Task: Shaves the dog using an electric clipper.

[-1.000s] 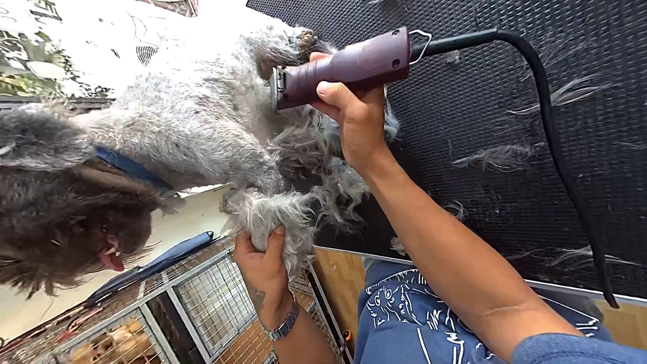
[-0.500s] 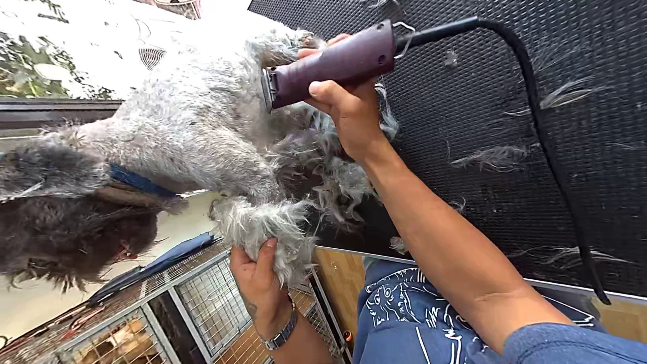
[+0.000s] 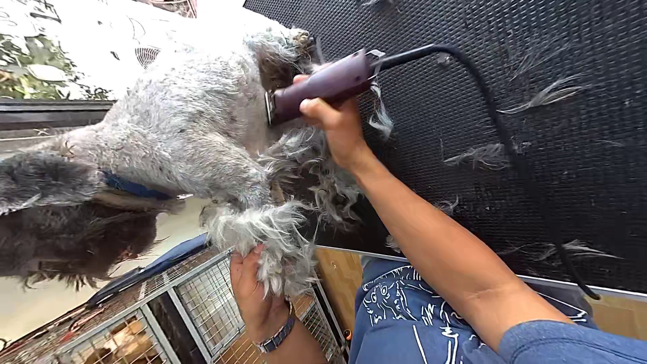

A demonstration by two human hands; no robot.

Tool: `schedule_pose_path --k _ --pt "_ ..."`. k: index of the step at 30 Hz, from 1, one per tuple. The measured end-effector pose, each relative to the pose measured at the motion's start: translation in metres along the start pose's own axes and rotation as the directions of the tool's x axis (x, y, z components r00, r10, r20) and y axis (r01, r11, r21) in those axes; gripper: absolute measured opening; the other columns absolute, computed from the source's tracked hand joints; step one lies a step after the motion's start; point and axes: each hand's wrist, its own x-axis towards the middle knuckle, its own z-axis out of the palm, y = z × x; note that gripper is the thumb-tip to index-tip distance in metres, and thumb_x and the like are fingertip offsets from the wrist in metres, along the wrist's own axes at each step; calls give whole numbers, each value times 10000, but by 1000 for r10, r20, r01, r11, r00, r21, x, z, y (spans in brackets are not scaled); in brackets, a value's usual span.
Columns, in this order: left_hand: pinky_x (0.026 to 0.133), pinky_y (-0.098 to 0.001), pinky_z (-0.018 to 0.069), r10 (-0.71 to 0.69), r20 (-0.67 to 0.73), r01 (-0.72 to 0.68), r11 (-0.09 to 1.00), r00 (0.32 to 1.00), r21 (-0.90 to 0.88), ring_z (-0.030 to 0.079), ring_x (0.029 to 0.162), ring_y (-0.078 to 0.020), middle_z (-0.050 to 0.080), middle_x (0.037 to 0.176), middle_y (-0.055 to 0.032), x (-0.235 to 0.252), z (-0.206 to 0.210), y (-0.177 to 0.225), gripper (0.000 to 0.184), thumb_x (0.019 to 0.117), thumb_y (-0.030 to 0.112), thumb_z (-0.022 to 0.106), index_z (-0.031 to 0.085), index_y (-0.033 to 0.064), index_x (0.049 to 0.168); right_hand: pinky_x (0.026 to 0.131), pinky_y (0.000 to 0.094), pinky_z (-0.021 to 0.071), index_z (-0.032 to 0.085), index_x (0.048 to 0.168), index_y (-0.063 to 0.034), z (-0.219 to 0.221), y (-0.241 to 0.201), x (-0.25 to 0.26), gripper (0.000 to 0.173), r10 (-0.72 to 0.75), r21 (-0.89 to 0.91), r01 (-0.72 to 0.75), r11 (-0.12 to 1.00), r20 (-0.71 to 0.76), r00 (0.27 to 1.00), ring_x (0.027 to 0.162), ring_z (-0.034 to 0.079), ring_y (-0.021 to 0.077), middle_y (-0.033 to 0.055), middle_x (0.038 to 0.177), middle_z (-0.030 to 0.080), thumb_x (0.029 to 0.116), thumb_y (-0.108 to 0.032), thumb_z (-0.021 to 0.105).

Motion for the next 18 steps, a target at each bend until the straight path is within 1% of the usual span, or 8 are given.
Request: schedule_pose_path --k 2,5,8,11,13,15,16,18 --pt "565 -212 606 -27 -5 27 1000 1000 -12 698 692 -36 698 826 35 0 -4 2 235 1023 47 315 506 80 1157 926 398 588 586 1228 64 -1 17 1 444 38 -121 -37 992 8 999 1093 687 224 177 1164 703 807 7 715" --pt "542 -230 609 -17 2 17 999 1000 33 701 694 -54 693 882 30 3 -11 1 288 1025 30 297 452 66 1265 839 429 638 581 1219 65 -2 9 -1 416 31 -101 -43 994 -110 993 1030 710 262 190 1128 698 829 21 717" --pt "524 -241 607 -34 24 35 999 999 -10 705 665 -68 710 838 17 3 -15 -2 286 1034 50 256 481 82 1208 815 441 643 563 1185 62 -7 -13 -3 322 -29 3 29 1000 -174 984 994 715 275 197 1098 690 875 45 647" --pt "495 -252 598 -65 87 78 986 994 -149 701 620 -90 715 784 -12 3 -21 -5 301 1056 130 247 541 102 1112 770 440 650 563 1163 54 1 -22 -5 249 -14 85 24 996 -119 993 947 726 272 189 1075 694 918 38 603" --pt "536 -278 613 -122 150 167 926 981 -338 721 662 -125 733 807 -55 1 -26 -6 357 1081 256 309 633 111 1043 811 441 645 551 1200 66 5 -11 -11 316 -28 28 30 999 -60 998 982 723 273 197 1101 697 896 25 627" --pt "568 -293 623 -169 212 255 831 963 -495 735 685 -147 742 808 -83 0 -25 -4 406 1063 322 394 708 85 963 930 422 605 572 1219 80 3 5 -16 405 -61 -121 56 991 -40 997 1083 701 244 191 1144 706 841 9 697" --pt "580 -299 626 -171 229 269 813 958 -517 737 694 -153 743 812 -91 0 -25 -4 411 1056 331 412 716 74 953 962 412 588 586 1218 73 1 12 -18 440 -64 -193 53 980 -56 996 1106 697 224 177 1148 716 812 -12 731" --pt "573 -303 626 -159 200 236 857 967 -459 735 682 -158 740 804 -91 1 -25 -4 409 1070 309 371 693 77 970 901 408 612 602 1183 67 -3 16 -22 424 -60 -218 28 976 -141 988 1032 715 219 166 1074 723 796 -30 747"
